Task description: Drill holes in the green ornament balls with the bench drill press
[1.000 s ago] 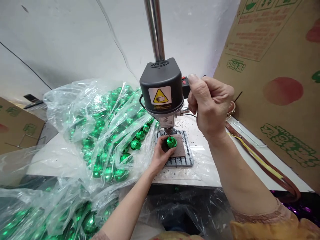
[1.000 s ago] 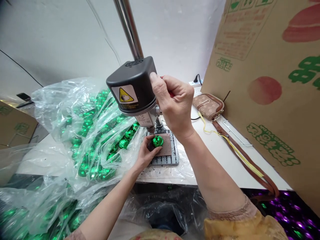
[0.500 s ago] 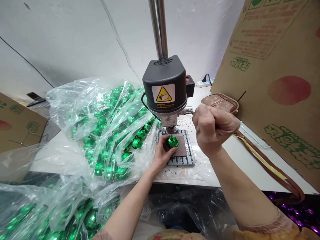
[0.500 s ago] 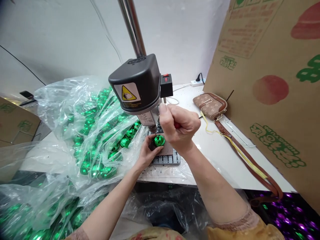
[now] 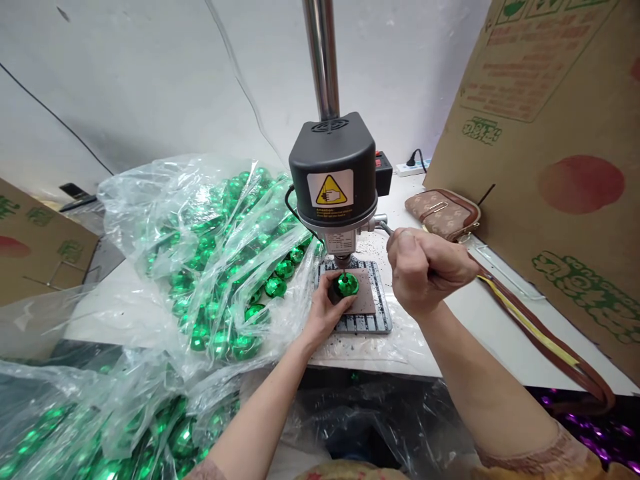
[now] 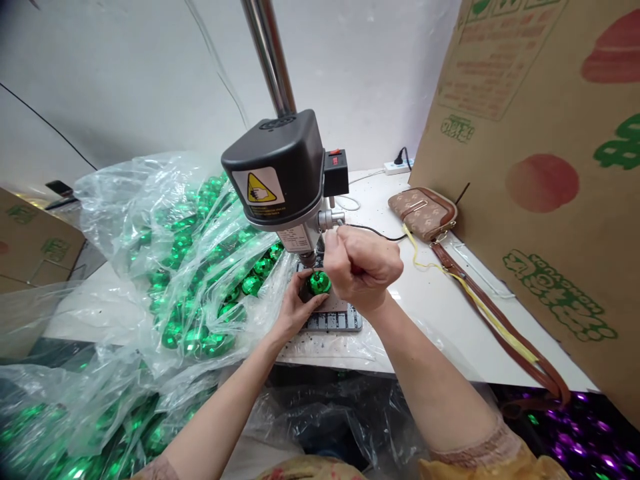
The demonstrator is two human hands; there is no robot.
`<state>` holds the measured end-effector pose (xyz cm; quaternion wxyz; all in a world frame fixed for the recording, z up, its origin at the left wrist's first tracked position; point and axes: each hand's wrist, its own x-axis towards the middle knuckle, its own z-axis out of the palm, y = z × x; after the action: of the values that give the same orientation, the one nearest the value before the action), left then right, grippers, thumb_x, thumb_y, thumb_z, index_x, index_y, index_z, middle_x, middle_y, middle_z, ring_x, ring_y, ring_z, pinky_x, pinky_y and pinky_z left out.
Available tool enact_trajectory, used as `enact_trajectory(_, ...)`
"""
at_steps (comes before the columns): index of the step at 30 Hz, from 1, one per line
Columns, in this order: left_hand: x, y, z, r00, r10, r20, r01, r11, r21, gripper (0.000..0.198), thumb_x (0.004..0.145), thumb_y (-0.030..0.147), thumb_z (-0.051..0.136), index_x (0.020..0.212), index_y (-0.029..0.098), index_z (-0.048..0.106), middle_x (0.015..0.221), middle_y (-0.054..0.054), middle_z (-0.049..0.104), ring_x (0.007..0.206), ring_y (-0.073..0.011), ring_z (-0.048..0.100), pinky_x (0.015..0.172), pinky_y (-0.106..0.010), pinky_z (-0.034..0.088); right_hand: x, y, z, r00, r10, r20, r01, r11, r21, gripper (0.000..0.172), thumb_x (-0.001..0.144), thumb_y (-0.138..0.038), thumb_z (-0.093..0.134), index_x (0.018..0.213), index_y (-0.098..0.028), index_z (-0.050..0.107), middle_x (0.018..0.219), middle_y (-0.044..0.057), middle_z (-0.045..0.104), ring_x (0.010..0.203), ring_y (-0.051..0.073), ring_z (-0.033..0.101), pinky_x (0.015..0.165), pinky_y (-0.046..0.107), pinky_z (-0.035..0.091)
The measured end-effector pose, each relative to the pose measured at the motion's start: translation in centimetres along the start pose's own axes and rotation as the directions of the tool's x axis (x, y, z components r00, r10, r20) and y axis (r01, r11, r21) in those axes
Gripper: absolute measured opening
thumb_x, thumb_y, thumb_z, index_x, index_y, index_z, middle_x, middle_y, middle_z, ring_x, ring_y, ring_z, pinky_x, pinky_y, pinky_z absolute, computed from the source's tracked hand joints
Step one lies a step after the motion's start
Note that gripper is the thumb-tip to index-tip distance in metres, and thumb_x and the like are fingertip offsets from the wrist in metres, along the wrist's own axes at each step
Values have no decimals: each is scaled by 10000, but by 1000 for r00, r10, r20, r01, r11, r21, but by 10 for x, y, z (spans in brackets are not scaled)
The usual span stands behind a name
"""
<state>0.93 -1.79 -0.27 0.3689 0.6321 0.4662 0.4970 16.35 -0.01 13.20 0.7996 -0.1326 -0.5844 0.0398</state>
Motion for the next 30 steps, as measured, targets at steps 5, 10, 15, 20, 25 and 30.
enact_trajectory(5, 0, 0, 0, 1000, -2, 7, 2, 1000, -15, 492, 781, 292, 766, 1211, 220, 539, 1202, -62, 623, 1156, -238, 590, 1035, -393, 446, -3, 3, -2, 1000, -26, 3, 26, 1000, 14, 426, 812, -40, 533, 549, -175, 227, 493, -55, 273, 425, 37, 300, 430, 239, 246)
enact_trajectory(10, 0, -2, 0, 1000, 18, 6, -18, 1000, -16, 501, 779, 298, 767, 1215, 218, 533, 1202, -68, 619, 1155, -241, 589, 1037, -400, 448, -6, 6, -2, 998, -67, 5, 67, 997, 35, 436, 759, -7, 552, 557, -182, 208, 502, -63, 260, 413, 35, 288, 422, 236, 242)
enact_trajectory(15, 0, 0, 1, 1000, 29, -10, -29, 999, -28, 490, 785, 316, 763, 1207, 214, 536, 1180, -67, 619, 1128, -237, 599, 1016, -396, 459, -10, 8, -3, 996, -92, -13, 93, 995, 41, 441, 737, 17, 556, 567, -178, 198, 499, -65, 250, 418, 33, 295, 428, 230, 251)
enact_trajectory(20, -1, 0, 2, 1000, 27, -15, -27, 999, -35, 488, 780, 315, 767, 1199, 215, 539, 1176, -65, 616, 1118, -233, 600, 1009, -390, 463, -17, 7, -7, 994, -106, 39, 104, 993, 48, 441, 760, 9, 540, 566, -181, 192, 482, -64, 255, 411, 35, 282, 431, 243, 256)
enact_trajectory(25, 2, 1, 4, 998, -19, -52, 17, 1000, -23, 492, 755, 300, 786, 1184, 220, 558, 1164, -62, 640, 1126, -237, 610, 1016, -401, 464, 5, -5, 2, 999, 40, -8, -40, 999, -6, 444, 855, -62, 550, 518, -166, 279, 466, -62, 288, 401, 26, 298, 416, 247, 211)
enact_trajectory(30, -13, 11, 7, 974, 49, -221, -20, 991, 133, 447, 717, 316, 819, 1104, 220, 617, 1081, -69, 663, 1069, -264, 634, 983, -433, 491, 44, -15, 16, 968, 251, -28, -252, 966, -55, 472, 903, -152, 581, 475, -180, 384, 444, -62, 300, 398, 36, 288, 431, 272, 201)
